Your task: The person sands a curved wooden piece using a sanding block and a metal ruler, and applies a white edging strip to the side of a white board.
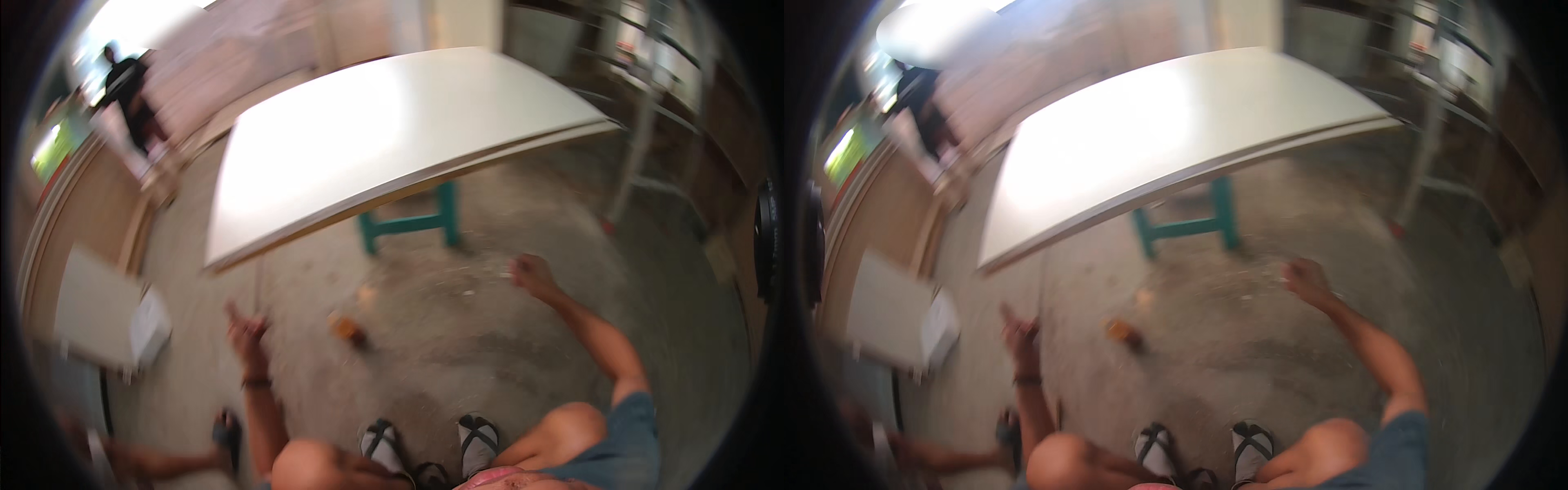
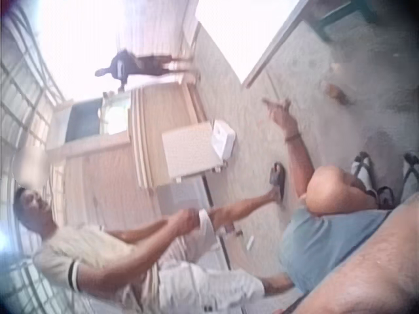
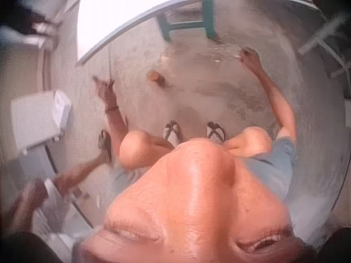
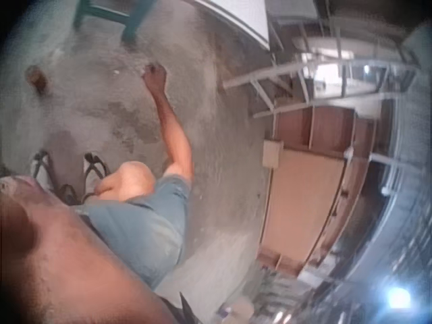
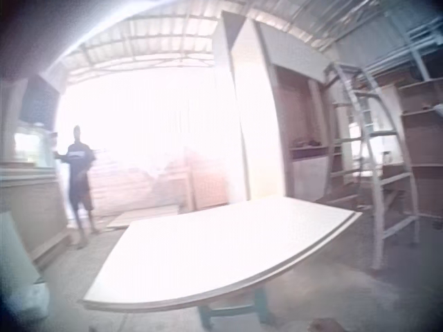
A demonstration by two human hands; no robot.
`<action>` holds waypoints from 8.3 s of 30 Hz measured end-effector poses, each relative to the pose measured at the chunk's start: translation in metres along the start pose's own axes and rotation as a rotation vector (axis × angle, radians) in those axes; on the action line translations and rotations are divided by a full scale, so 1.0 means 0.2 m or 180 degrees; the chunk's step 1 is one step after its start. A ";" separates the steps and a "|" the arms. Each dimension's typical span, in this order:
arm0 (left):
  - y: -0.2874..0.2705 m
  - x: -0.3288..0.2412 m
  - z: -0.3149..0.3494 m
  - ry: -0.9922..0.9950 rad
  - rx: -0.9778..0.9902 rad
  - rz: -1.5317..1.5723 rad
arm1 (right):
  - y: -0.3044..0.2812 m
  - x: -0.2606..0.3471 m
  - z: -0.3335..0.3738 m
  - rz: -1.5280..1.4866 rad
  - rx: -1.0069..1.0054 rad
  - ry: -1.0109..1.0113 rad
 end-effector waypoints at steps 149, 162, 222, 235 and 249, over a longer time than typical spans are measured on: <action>1.11 -0.44 0.02 -0.0032 0.0757 0.1266 | -0.12 1.13 0.23 0.1580 -0.1244 -0.3628; 1.42 -0.32 0.18 0.0386 0.1296 0.0342 | -0.06 1.12 0.23 0.1202 -0.1387 -0.3454; 0.51 -1.26 0.79 -0.0392 0.2521 -0.2282 | -1.23 -0.28 -0.53 0.1298 -0.3617 -0.0418; -0.02 -1.12 0.66 -0.1535 0.1354 -0.1241 | -1.31 -0.31 -0.65 0.1217 -0.4274 -0.0652; 0.11 -1.15 0.63 -0.0792 0.1671 -0.1363 | -1.47 -0.33 -0.62 0.0185 -0.3978 -0.0662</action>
Point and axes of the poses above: each hand's wrist, its own z-axis away from the middle knuckle, its own y-axis out of the palm, x = y × z, the point moved 3 cm from there along -z, towards the middle knuckle, and after that the axes turned 10 degrees about -y, right-handed, at the moved point
